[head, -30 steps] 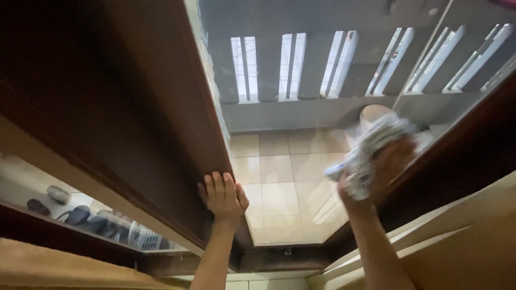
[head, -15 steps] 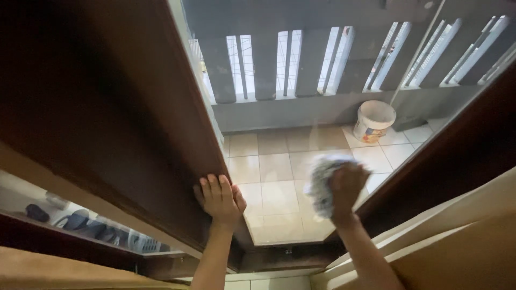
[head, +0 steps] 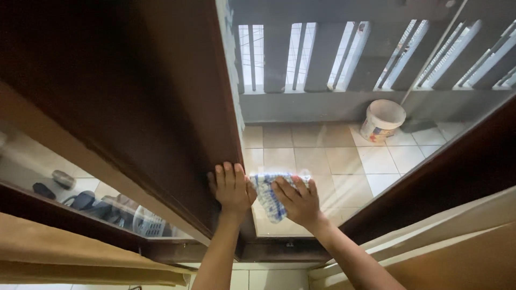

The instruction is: The person wipes a glass window pane using a cloth. They hold the wooden frame with one hand and wipe the glass with the other, moving the cloth in vertical and horizontal strokes across the surface.

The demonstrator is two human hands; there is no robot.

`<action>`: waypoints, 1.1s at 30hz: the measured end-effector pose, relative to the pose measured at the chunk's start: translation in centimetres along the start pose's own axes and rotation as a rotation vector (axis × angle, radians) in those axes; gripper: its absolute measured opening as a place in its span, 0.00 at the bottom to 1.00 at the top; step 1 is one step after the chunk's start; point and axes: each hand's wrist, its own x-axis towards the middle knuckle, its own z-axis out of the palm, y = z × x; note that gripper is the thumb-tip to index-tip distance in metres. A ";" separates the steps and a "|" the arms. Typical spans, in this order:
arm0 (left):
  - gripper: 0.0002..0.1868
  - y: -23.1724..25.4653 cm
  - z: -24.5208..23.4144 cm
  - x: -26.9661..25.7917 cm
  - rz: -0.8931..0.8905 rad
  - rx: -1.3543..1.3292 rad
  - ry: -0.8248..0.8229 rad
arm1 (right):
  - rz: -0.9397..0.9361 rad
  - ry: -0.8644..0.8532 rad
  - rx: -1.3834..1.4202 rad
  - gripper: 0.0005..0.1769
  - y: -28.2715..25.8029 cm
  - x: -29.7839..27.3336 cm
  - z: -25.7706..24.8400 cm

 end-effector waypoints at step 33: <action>0.43 1.2 -0.8 -1.2 -0.096 -0.222 -0.112 | 0.211 0.157 -0.079 0.29 -1.6 23.9 -9.1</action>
